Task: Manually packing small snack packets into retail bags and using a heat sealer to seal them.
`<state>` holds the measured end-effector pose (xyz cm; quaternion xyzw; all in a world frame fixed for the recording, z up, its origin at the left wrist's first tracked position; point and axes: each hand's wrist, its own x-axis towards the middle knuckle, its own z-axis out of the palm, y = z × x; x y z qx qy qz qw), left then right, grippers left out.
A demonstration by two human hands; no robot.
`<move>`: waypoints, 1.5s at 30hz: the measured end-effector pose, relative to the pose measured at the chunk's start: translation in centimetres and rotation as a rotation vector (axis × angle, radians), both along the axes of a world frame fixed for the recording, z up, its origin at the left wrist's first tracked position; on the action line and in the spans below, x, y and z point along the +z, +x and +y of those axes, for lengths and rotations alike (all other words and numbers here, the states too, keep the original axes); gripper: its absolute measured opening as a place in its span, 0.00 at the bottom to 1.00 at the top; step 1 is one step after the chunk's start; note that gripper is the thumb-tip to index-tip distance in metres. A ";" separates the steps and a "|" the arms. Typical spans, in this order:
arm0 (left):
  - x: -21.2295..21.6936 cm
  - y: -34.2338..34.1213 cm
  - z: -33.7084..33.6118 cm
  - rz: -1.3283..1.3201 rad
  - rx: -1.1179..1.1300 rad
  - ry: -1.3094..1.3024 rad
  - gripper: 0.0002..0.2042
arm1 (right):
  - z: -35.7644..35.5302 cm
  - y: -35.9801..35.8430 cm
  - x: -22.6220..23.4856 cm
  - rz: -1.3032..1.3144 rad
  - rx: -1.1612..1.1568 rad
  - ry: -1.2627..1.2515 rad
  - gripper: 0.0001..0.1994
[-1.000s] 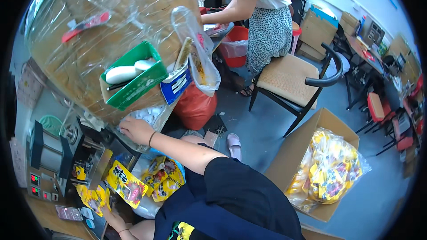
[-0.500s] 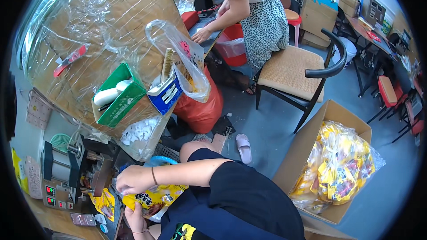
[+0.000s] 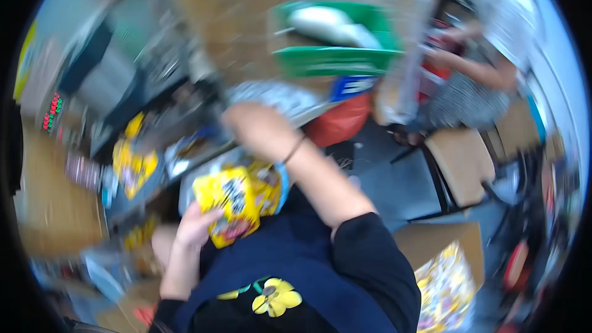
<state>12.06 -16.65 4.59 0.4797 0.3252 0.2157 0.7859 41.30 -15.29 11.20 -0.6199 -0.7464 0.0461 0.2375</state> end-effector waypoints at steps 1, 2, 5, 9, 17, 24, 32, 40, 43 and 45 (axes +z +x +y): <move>-0.8 -0.2 0.8 -0.006 -0.017 -0.066 0.21 | 0.6 0.9 -0.3 -0.076 -0.121 0.032 0.14; -0.7 0.2 1.4 -0.010 -0.025 -0.093 0.20 | 1.4 3.3 -3.5 -0.228 -0.138 0.075 0.14; -1.7 0.7 3.4 -0.089 -0.004 -0.161 0.17 | 4.0 5.0 -7.3 -0.206 -0.220 -0.141 0.09; -1.7 -0.1 6.0 -0.194 0.135 -0.236 0.16 | 5.2 4.2 -7.1 -0.086 -0.086 -0.133 0.08; -1.7 -0.6 9.9 -0.218 0.167 -0.339 0.15 | 2.6 2.4 -7.8 0.172 -0.200 0.031 0.12; -2.3 -4.9 12.3 0.225 0.751 0.518 0.15 | -4.2 -2.4 -4.2 0.252 0.098 -0.039 0.09; -4.8 -11.4 15.8 1.275 0.130 1.622 0.30 | -1.5 -8.9 -26.7 -0.226 0.077 -0.949 0.26; -1.3 -14.3 8.0 0.923 0.393 1.171 0.16 | -4.6 -9.3 -19.3 -0.179 0.386 -0.863 0.11; -1.4 -10.9 6.0 0.389 0.445 0.543 0.09 | -7.2 -6.2 -10.7 0.310 0.504 -0.588 0.09; -0.3 -8.3 5.1 0.435 0.251 0.505 0.09 | -6.3 -6.0 -7.1 0.426 0.412 -0.378 0.08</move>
